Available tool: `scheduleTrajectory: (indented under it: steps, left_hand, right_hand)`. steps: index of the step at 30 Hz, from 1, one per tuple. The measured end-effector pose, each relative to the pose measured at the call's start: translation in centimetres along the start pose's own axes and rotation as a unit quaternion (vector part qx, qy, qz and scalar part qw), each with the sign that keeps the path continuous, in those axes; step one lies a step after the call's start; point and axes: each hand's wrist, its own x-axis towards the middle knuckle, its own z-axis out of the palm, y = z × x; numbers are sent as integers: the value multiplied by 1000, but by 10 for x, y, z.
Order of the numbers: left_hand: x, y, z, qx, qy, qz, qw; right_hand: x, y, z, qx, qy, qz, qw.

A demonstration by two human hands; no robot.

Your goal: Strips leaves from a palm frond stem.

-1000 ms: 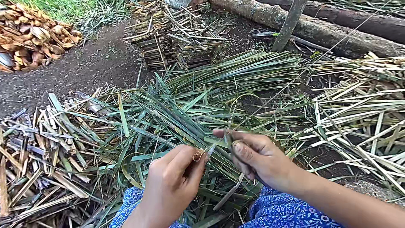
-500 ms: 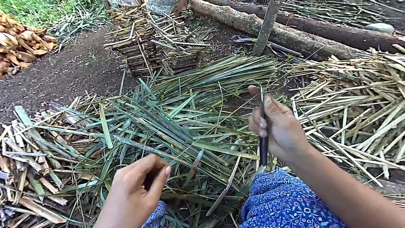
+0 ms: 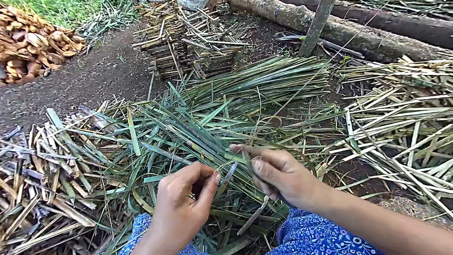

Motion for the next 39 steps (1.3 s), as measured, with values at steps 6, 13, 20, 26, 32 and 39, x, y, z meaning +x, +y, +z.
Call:
scheduleTrajectory:
  steps: [6, 13, 20, 26, 32, 39]
  left_hand:
    - [2, 8, 3, -54, -35, -14, 998]
    - [1, 8, -6, -115, -69, -54, 989]
    - [-1, -7, -18, -88, -80, -62, 991]
    - [-4, -35, -62, -29, -98, -171, 980]
    - [-9, -85, -98, 45, 72, -293, 952]
    - [-2, -35, -34, -19, -16, -192, 981]
  right_hand:
    - [-1, 3, 6, -46, -23, -45, 998]
    - [3, -2, -18, -26, 85, -99, 991]
    - [4, -16, -48, 19, 210, -117, 970]
    - [-6, -24, -96, 64, 334, -150, 928]
    - [-19, -12, -142, 141, 491, -118, 852]
    - [-2, -2, -63, 4, 74, 110, 991]
